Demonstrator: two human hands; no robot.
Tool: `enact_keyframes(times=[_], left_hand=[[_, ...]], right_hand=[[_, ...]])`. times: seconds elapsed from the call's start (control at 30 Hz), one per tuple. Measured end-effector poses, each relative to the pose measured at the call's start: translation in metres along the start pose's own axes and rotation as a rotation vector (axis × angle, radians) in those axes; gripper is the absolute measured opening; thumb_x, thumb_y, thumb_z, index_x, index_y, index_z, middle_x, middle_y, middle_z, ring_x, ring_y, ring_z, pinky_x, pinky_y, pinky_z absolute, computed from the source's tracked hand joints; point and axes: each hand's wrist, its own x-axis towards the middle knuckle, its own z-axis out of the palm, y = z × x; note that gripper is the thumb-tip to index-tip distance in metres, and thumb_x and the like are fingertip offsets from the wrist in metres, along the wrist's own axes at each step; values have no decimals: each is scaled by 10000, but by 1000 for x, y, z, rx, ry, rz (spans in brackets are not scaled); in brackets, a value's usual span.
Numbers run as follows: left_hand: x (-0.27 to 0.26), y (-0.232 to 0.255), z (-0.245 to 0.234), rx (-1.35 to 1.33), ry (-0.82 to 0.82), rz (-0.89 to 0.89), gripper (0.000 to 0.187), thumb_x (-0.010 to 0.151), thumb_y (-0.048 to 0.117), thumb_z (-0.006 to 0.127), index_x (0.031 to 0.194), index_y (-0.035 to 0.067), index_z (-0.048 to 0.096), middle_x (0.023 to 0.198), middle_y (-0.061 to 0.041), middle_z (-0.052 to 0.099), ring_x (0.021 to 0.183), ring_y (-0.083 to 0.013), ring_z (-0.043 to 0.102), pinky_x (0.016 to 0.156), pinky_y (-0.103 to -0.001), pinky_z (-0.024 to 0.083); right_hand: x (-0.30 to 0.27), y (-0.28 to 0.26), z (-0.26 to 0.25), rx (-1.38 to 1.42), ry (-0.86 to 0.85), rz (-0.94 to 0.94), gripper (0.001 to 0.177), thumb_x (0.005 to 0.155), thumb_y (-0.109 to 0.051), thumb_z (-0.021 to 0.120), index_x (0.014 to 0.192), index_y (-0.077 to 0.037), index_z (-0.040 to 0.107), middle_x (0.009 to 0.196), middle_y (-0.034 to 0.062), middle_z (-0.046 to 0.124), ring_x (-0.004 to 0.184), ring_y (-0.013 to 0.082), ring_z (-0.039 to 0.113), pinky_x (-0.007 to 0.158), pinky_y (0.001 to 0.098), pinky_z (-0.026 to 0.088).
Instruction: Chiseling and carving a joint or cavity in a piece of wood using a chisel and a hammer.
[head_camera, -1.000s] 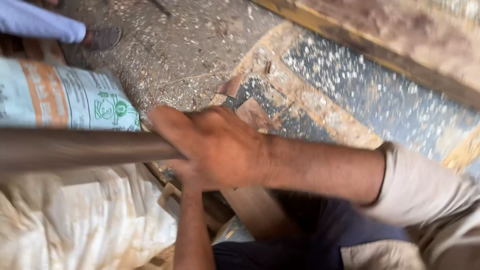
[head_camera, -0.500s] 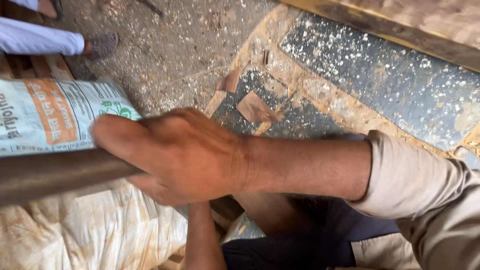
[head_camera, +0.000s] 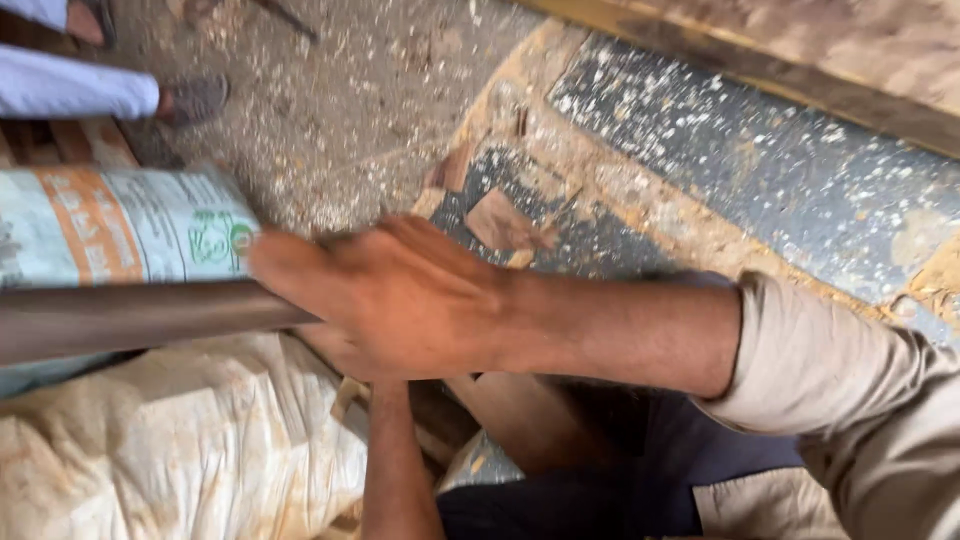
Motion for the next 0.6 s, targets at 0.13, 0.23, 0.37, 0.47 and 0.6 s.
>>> enact_keyframes(times=[0.13, 0.23, 0.37, 0.47, 0.6], left_hand=[[-57, -48, 119, 1358, 1314, 1129, 261, 1030, 378, 560, 1073, 121, 574, 884, -19, 606, 777, -182, 645, 734, -348, 584], [-103, -52, 184, 2163, 1701, 823, 278, 1140, 303, 611, 957, 98, 566, 868, -23, 602, 760, -164, 611, 753, -340, 552], [-79, -54, 141, 3236, 2305, -543, 279, 950, 200, 842, 947, 68, 596, 850, -83, 637, 741, -217, 608, 693, -361, 526], [-76, -44, 147, 3156, 2212, -363, 291, 912, 155, 852, 1040, 81, 601, 912, -67, 641, 769, -186, 606, 700, -334, 531], [-103, -69, 152, 3043, 2125, 28, 412, 855, 88, 864, 1179, 101, 610, 1006, -42, 648, 811, -138, 604, 711, -294, 540]], right_hand=[[-20, -10, -23, -643, -71, -229, 146, 1049, -120, 537, 1124, -15, 469, 639, -11, 433, 446, 102, 529, 338, 247, 431], [-39, -8, -33, -1086, -399, 257, 162, 1043, -145, 503, 1176, -59, 468, 549, 16, 415, 356, 152, 492, 269, 287, 437], [-31, -29, -27, -1040, -503, 589, 242, 996, -39, 435, 1231, -92, 452, 527, 50, 372, 346, 167, 458, 260, 300, 449], [-10, -21, -14, -920, -227, 94, 115, 954, -60, 579, 1037, -73, 500, 568, 34, 398, 353, 167, 460, 286, 313, 395], [4, -29, -4, -543, 115, -453, 281, 1053, 39, 570, 1291, 7, 426, 707, 9, 526, 497, 122, 557, 410, 231, 452]])
